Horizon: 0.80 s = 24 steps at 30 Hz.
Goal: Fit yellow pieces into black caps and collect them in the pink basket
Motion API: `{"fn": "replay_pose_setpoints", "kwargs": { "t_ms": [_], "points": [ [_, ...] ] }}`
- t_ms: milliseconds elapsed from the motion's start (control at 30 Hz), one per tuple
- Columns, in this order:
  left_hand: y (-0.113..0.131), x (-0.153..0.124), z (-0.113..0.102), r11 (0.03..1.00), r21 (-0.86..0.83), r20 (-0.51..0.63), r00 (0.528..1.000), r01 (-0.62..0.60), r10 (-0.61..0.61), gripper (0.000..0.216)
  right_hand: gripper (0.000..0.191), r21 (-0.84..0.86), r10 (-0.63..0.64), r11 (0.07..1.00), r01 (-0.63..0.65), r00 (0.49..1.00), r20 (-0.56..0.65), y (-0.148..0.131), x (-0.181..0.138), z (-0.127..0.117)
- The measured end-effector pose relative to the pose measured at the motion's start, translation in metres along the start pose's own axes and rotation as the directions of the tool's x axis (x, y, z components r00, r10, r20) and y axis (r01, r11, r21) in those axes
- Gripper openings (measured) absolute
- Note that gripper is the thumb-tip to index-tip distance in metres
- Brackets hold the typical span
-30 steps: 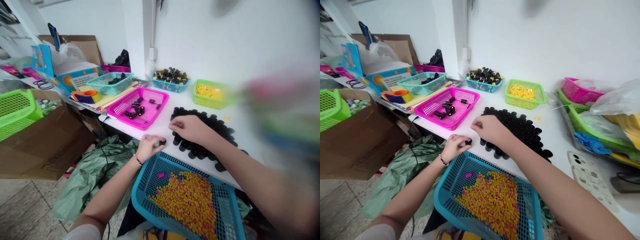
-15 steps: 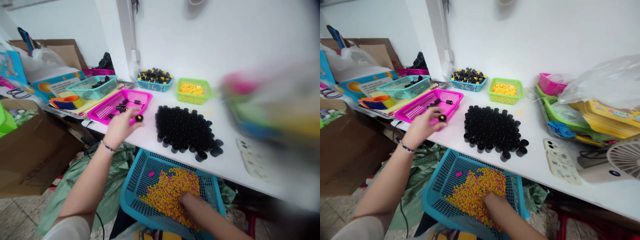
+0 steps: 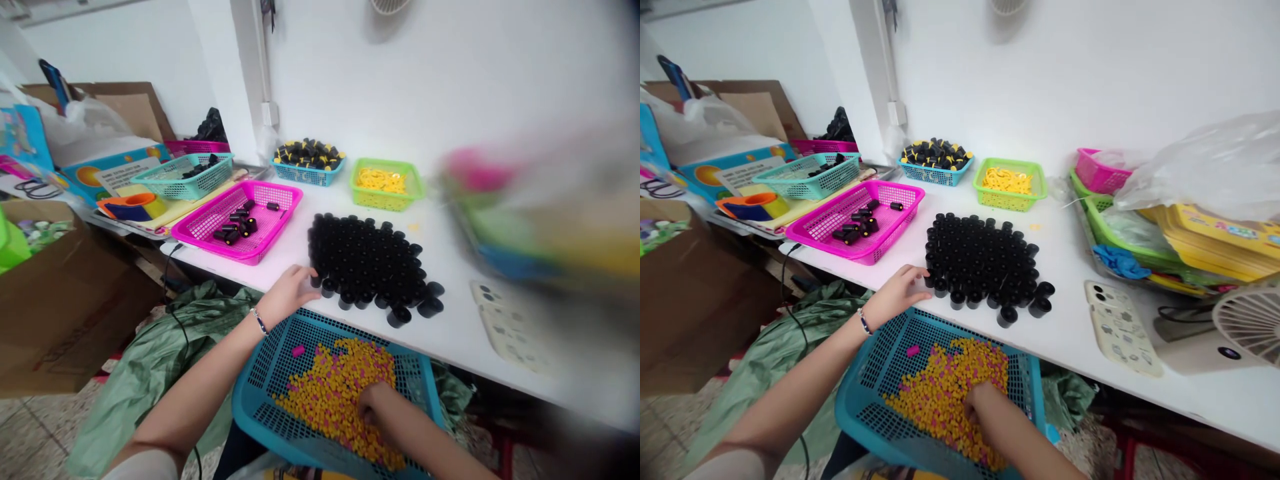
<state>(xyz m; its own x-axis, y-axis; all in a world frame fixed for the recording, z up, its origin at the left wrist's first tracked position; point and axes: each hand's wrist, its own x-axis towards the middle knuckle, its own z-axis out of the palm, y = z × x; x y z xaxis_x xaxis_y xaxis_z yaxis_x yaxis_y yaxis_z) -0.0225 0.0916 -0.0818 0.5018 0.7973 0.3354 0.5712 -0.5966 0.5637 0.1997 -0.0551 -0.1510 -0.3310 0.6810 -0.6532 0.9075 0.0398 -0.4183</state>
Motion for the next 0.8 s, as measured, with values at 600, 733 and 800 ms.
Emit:
{"fn": "replay_pose_setpoints", "kwargs": {
  "t_ms": [600, 733, 800],
  "points": [
    [-0.03, -0.005, -0.009, 0.96, -0.247, 0.046, 0.991, 0.131, -0.124, 0.054, 0.014, -0.198, -0.501, 0.863, 0.465, 0.735, -0.456, -0.112, 0.026, -0.194],
    [-0.029, -0.006, -0.009, 0.962, -0.243, 0.038, 0.992, 0.125, -0.119, 0.053, 0.014, -0.328, -0.508, 0.852, 0.409, 0.8, -0.32, -0.123, 0.053, -0.202],
    [-0.03, -0.007, -0.009, 0.962, -0.243, 0.038, 0.992, 0.128, -0.122, 0.053, 0.015, -0.371, -0.487, 0.851, 0.372, 0.825, -0.288, -0.13, 0.056, -0.202]
  ]
}}
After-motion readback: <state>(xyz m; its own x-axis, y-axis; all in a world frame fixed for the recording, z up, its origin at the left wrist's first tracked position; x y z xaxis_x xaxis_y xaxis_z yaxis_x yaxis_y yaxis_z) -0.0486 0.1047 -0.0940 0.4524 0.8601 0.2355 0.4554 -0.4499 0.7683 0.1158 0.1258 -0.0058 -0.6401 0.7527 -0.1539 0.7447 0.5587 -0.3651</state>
